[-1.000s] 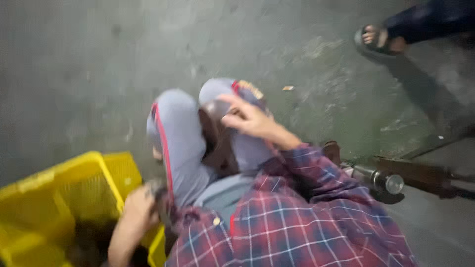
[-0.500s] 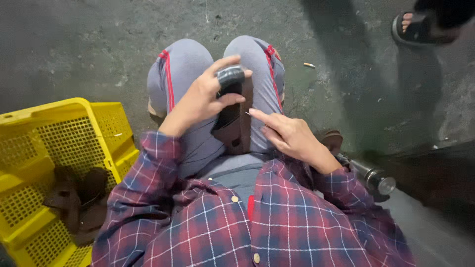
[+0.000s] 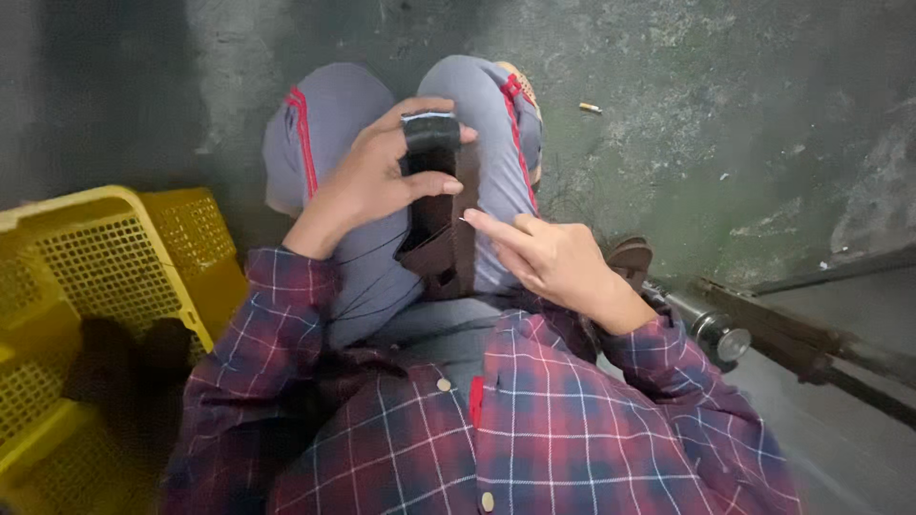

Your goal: The person stitches the sole of a brown sandal by hand using a needle and thread, repeatedly pulling the thread through the material while holding the sandal on their lap.

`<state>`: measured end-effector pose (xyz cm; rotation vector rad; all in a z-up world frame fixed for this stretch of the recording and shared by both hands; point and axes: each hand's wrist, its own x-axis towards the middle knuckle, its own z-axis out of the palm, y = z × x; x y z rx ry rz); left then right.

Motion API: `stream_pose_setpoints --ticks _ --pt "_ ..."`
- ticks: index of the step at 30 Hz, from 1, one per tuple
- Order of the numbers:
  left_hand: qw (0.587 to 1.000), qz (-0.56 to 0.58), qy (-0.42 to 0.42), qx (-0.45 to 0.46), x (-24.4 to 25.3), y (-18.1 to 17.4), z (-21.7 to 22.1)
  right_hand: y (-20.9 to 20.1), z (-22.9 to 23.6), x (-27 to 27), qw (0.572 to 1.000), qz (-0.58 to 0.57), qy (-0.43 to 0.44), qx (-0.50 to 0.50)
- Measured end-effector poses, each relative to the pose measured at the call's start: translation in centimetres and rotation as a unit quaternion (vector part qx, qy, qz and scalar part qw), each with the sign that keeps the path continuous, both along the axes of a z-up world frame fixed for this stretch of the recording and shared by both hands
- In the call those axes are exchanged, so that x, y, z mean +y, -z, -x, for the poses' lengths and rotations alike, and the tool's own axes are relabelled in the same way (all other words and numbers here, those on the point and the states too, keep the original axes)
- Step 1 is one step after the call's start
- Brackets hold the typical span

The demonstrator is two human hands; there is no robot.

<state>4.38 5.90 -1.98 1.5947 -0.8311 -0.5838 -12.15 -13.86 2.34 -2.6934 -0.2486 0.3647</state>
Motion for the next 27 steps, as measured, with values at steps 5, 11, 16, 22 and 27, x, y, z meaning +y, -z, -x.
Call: stream_pose_setpoints --ticks 5,11,16,22,27 --pt "0.999 0.027 0.015 -0.040 0.1 0.5 0.0 -0.1 -0.2 -0.2 0.999 -0.013 -0.027 -0.034" --pt "0.998 -0.016 0.037 -0.045 0.2 -0.2 -0.1 1.2 0.5 -0.8 0.996 0.039 -0.066 -0.049" --pt "0.998 -0.014 0.027 -0.051 0.1 -0.1 0.0 0.6 0.4 -0.5 0.995 0.058 -0.060 -0.063" --pt "0.997 -0.027 -0.002 -0.068 -0.2 -0.3 0.1 -0.2 0.3 -0.3 0.991 0.104 -0.058 -0.059" --pt "0.997 -0.046 -0.034 -0.058 -0.6 -0.2 0.1 -1.4 0.2 0.1 0.976 0.188 -0.080 -0.081"
